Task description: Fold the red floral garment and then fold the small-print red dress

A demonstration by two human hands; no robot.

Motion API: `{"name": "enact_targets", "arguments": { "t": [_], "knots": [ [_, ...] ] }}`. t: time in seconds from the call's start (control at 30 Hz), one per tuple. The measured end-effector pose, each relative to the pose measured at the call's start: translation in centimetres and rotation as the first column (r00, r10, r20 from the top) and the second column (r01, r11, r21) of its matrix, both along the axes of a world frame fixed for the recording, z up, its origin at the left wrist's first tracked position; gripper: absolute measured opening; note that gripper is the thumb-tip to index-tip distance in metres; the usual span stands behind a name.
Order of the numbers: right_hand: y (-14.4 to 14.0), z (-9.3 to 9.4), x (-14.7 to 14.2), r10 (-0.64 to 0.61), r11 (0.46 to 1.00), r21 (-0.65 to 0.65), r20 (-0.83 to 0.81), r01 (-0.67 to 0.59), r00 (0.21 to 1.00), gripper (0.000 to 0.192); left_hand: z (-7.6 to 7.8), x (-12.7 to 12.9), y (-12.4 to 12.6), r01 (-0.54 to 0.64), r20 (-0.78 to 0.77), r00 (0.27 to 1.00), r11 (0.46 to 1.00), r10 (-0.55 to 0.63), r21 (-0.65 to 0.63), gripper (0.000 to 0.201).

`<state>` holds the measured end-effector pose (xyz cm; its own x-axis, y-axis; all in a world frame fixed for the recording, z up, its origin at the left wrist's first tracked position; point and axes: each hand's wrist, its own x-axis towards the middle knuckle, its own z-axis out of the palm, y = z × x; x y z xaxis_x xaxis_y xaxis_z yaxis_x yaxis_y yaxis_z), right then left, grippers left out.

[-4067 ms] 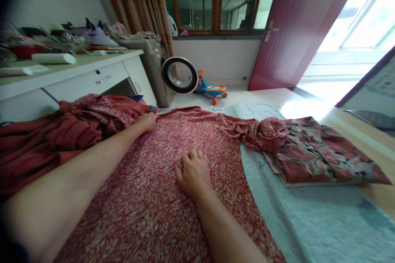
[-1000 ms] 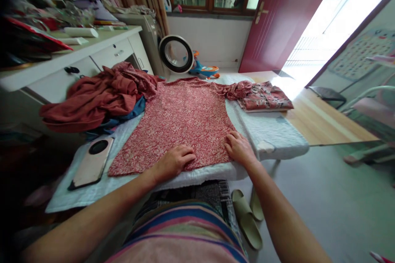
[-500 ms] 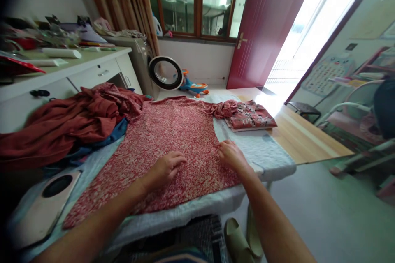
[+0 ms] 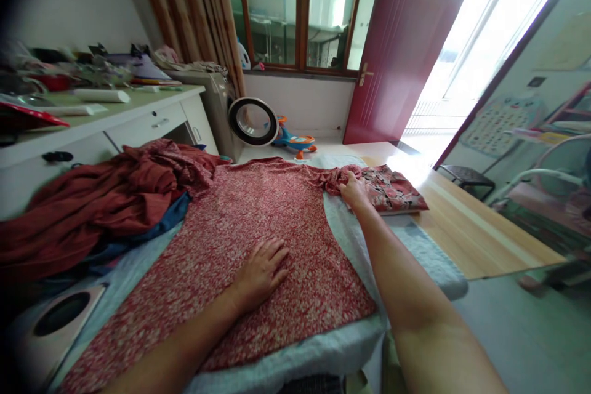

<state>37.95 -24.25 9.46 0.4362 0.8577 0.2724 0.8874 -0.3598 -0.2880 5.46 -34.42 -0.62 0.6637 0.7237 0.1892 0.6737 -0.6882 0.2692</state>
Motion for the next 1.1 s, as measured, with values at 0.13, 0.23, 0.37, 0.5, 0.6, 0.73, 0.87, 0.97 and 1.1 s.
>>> {"name": "enact_targets", "arguments": {
  "t": [0.13,0.23,0.37,0.5,0.6,0.73,0.87,0.97,1.1],
  "knots": [
    [1.9,-0.6,0.3,0.015,1.0,0.003,0.013,-0.015,1.0,0.039,0.7,0.0,-0.1,-0.009,0.006,1.0,0.998,0.009,-0.061,0.045],
    [2.5,-0.8,-0.2,0.012,0.994,0.11,0.009,-0.013,1.0,0.042,1.0,0.0,-0.2,-0.012,0.019,1.0,0.996,0.014,-0.09,0.045],
    [2.3,-0.4,-2.7,0.141,0.926,0.35,0.028,-0.141,0.99,0.05,1.0,-0.2,-0.2,-0.008,0.06,0.998,0.991,0.016,-0.137,0.045],
    [0.7,-0.8,-6.8,0.34,0.875,0.324,0.12,-0.361,0.933,0.053,1.3,-0.4,0.7,0.006,0.187,0.982,0.973,0.039,-0.231,0.044],
    [-1.2,-2.0,-9.5,0.572,0.804,0.103,0.129,-0.585,0.81,0.046,2.4,-0.2,2.5,0.02,0.341,0.937,0.961,0.079,-0.277,0.045],
    [-4.4,-3.5,-10.4,0.763,0.642,-0.111,-0.005,-0.759,0.646,0.039,3.7,1.0,6.0,-0.045,0.405,0.904,0.973,0.136,-0.227,0.045],
    [-8.4,-3.8,-8.6,0.648,0.75,-0.115,-0.062,-0.651,0.759,0.032,3.7,2.9,9.7,-0.155,0.304,0.931,0.974,0.201,-0.168,0.05],
    [-11.8,-3.9,-7.1,0.495,0.851,-0.189,-0.026,-0.491,0.868,0.023,3.5,4.6,11.6,-0.208,0.198,0.952,0.968,0.233,-0.139,0.06],
    [-15.4,-4.6,-6.4,0.342,0.893,-0.322,0.033,-0.314,0.939,0.021,3.4,6.8,12.9,-0.203,0.05,0.976,0.971,0.211,-0.126,0.069]
  ]
}}
